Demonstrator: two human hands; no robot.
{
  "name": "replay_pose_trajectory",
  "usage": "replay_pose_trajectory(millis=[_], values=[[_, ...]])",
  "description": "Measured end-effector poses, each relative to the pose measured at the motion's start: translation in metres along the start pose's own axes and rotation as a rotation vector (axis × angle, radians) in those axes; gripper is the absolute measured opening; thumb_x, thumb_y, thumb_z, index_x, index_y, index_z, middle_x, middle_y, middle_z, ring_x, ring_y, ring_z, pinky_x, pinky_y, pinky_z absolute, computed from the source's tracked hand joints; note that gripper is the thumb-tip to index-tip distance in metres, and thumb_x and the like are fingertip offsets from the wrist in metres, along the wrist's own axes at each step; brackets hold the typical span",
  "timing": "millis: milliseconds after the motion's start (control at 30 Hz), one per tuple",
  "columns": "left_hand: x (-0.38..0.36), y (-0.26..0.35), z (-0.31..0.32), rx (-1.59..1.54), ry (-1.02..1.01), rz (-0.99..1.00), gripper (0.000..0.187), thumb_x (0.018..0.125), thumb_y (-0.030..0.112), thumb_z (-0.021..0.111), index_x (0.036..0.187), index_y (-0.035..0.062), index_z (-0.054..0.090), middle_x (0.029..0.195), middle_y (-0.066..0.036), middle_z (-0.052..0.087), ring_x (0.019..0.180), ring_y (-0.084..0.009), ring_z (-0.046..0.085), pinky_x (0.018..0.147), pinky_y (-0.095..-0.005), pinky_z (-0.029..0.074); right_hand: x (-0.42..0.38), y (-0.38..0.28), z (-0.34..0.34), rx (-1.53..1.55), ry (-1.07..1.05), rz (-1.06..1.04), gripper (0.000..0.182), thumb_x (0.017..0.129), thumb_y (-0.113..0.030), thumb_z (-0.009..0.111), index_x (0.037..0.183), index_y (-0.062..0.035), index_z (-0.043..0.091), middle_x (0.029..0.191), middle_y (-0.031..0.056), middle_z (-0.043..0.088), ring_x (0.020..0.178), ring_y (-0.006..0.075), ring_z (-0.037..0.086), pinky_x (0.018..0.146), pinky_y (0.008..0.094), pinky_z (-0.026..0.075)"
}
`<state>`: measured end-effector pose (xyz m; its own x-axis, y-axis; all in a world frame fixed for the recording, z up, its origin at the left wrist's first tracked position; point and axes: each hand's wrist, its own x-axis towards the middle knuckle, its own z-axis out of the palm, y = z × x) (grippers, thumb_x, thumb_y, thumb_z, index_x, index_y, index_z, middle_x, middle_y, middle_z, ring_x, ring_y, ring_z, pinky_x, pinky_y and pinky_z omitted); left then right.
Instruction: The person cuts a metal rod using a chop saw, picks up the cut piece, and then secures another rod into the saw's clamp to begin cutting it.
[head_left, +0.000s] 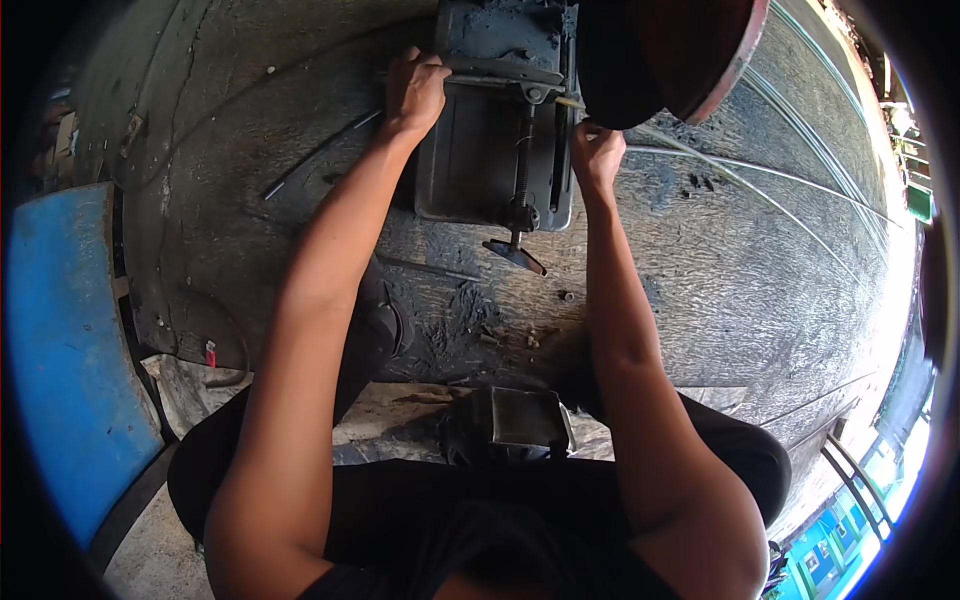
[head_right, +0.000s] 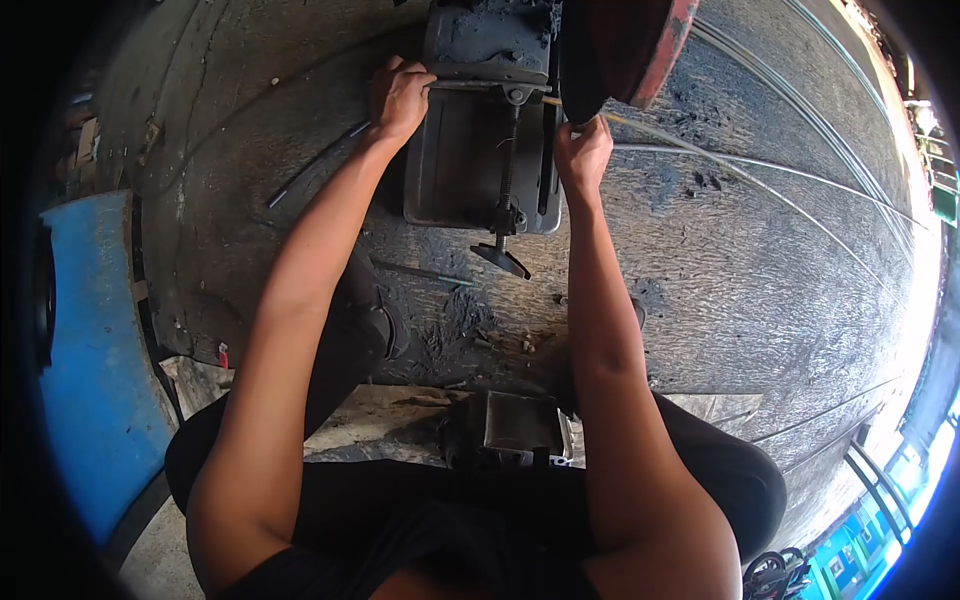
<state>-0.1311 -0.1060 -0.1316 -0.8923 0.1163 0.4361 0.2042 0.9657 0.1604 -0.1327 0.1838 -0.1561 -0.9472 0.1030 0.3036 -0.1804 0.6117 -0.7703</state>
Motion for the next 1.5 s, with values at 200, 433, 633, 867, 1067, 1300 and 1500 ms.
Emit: replay_pose_trajectory(millis=[200,433,633,867,1067,1300,1500], values=[[0.003,0.000,0.000,0.069,0.029,0.051,0.012,0.072,0.002,0.065,0.080,0.0072,0.073,0.086,-0.005,0.068,0.081,-0.0267,0.061,0.074,-0.0380,0.051,0.022,0.025,0.002,-0.218,0.096,-0.292,0.018,0.071,-0.007,0.065,0.088,-0.0003,0.064,0.099,0.0218,0.061,0.091,0.0417,0.059,0.080,0.0498,0.047],[0.002,0.005,0.002,0.052,0.004,-0.004,0.015,0.075,0.000,0.060,0.086,0.0054,0.070,0.086,-0.008,0.067,0.085,-0.0296,0.064,0.073,-0.0404,0.052,0.042,0.071,0.009,-0.264,-0.087,-0.413,0.017,0.074,-0.014,0.068,0.088,-0.0036,0.068,0.099,0.0202,0.065,0.093,0.0385,0.060,0.085,0.0448,0.045],[0.003,0.009,-0.001,0.060,-0.024,-0.051,0.013,0.077,0.001,0.059,0.084,0.0061,0.069,0.087,-0.008,0.067,0.085,-0.0297,0.064,0.074,-0.0415,0.052,0.048,0.091,0.014,-0.206,-0.104,-0.535,0.016,0.075,-0.016,0.067,0.086,-0.0048,0.068,0.087,0.0175,0.067,0.088,0.0369,0.062,0.085,0.0438,0.044],[0.000,0.012,0.001,0.084,0.010,-0.063,0.012,0.076,0.002,0.058,0.082,0.0070,0.067,0.087,-0.007,0.066,0.087,-0.0282,0.064,0.076,-0.0423,0.048,0.047,0.069,0.005,-0.170,-0.148,-0.413,0.013,0.074,-0.015,0.066,0.084,-0.0063,0.068,0.084,0.0140,0.067,0.086,0.0342,0.063,0.081,0.0431,0.044],[0.001,0.019,0.001,0.104,-0.025,-0.114,0.009,0.075,0.003,0.058,0.078,0.0069,0.065,0.085,-0.009,0.064,0.086,-0.0281,0.064,0.076,-0.0413,0.047,0.042,0.057,0.004,-0.239,-0.148,-0.401,0.013,0.074,-0.015,0.067,0.086,-0.0087,0.068,0.084,0.0121,0.068,0.086,0.0321,0.063,0.079,0.0437,0.043],[-0.004,0.014,0.005,0.076,0.027,-0.085,0.011,0.073,0.001,0.059,0.080,0.0068,0.065,0.084,-0.008,0.063,0.084,-0.0280,0.064,0.076,-0.0409,0.047,0.038,0.047,0.004,-0.267,-0.066,-0.440,0.018,0.075,-0.015,0.067,0.092,-0.0087,0.068,0.090,0.0125,0.068,0.088,0.0315,0.063,0.081,0.0441,0.041],[-0.006,0.012,0.004,0.033,0.030,-0.060,0.015,0.072,0.000,0.059,0.083,0.0073,0.065,0.085,-0.007,0.063,0.084,-0.0279,0.063,0.076,-0.0414,0.046,0.037,0.052,0.007,-0.245,-0.066,-0.416,0.017,0.075,-0.016,0.068,0.090,-0.0082,0.067,0.088,0.0129,0.067,0.087,0.0322,0.062,0.081,0.0426,0.040]])
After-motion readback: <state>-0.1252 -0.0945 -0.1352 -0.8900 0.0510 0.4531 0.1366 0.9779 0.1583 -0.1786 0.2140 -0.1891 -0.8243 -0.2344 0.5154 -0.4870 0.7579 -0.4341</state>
